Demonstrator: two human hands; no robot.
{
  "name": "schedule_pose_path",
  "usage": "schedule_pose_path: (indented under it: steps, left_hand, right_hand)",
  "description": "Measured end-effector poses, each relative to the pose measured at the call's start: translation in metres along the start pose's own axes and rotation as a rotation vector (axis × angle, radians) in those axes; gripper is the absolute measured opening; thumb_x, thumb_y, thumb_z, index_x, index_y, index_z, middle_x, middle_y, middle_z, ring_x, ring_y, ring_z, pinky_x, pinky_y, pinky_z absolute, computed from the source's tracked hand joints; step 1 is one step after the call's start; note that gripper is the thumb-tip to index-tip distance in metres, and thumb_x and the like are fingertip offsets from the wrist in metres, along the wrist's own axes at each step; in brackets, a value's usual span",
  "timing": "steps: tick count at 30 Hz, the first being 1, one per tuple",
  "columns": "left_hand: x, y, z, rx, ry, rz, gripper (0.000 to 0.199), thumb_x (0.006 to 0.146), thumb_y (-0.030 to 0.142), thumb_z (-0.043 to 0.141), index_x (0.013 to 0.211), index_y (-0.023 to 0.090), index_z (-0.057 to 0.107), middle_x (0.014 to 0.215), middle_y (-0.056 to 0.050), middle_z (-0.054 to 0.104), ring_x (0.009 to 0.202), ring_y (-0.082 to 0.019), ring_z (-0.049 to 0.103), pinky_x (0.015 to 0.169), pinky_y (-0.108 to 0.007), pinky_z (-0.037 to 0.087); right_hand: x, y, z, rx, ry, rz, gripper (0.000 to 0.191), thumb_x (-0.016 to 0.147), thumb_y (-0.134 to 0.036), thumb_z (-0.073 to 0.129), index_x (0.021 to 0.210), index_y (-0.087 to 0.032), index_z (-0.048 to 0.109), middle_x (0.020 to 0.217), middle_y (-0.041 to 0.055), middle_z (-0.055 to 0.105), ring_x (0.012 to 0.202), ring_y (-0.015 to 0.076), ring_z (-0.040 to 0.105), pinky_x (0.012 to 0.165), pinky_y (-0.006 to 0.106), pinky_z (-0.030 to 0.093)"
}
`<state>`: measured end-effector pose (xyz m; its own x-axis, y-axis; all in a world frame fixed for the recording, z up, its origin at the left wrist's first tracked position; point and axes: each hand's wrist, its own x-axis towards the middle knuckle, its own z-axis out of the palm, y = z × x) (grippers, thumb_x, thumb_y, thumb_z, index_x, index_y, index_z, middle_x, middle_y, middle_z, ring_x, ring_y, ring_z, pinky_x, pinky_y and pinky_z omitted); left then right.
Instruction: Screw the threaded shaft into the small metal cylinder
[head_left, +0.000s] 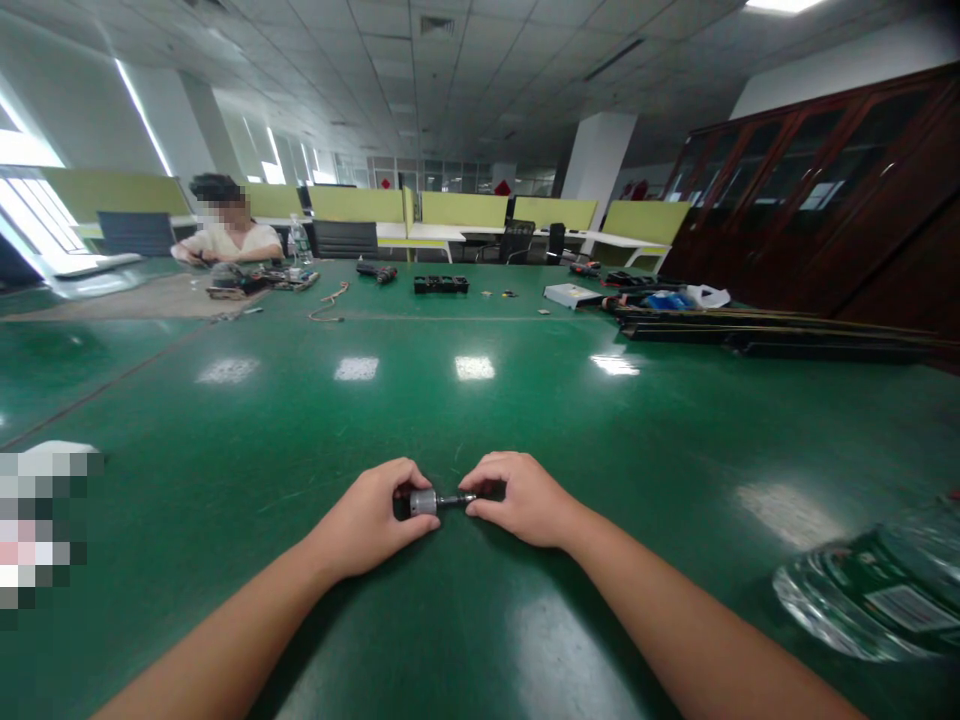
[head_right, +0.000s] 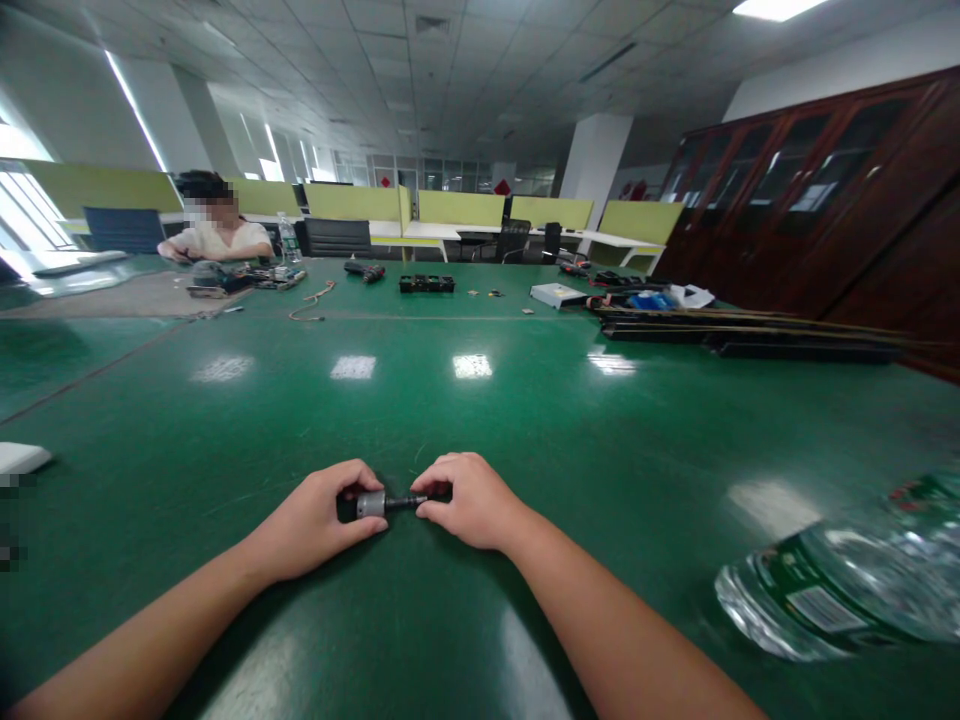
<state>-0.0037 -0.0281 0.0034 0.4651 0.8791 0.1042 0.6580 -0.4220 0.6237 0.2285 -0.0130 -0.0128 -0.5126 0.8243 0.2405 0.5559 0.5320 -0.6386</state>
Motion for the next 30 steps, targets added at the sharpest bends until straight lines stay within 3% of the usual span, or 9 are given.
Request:
schedule_pose_path:
  steps: [7,13,30]
  left_hand:
    - [0.000,0.001,-0.001,0.005,-0.018,0.044,0.027,0.076,0.033,0.072,0.097,0.019,0.063,0.090,-0.001,0.065,0.081,-0.019,0.059,0.071,-0.029,0.045]
    - [0.001,0.000,-0.003,-0.021,-0.042,0.053,0.019,0.087,0.034,0.059,0.099,0.020,0.063,0.089,-0.001,0.065,0.080,-0.017,0.059,0.072,-0.028,0.045]
    - [0.002,0.000,0.000,-0.031,-0.034,0.031,0.020,0.076,0.031,0.071,0.088,0.019,0.062,0.086,-0.001,0.065,0.078,-0.018,0.059,0.069,-0.027,0.044]
  right_hand:
    - [0.000,-0.006,0.012,-0.009,0.022,-0.031,0.016,0.076,-0.016,0.072,0.091,-0.022,0.072,0.081,-0.0006,0.070,0.076,0.0142,0.060,0.078,0.030,0.041]
    - [-0.001,-0.005,0.010,-0.012,0.014,-0.053,0.013,0.078,-0.018,0.070,0.090,-0.022,0.072,0.080,0.0002,0.069,0.076,0.0145,0.060,0.078,0.030,0.041]
    - [-0.002,-0.013,0.010,-0.130,-0.027,-0.074,0.016,0.079,-0.025,0.072,0.094,-0.023,0.072,0.083,0.0006,0.068,0.082,0.0158,0.057,0.082,0.033,0.036]
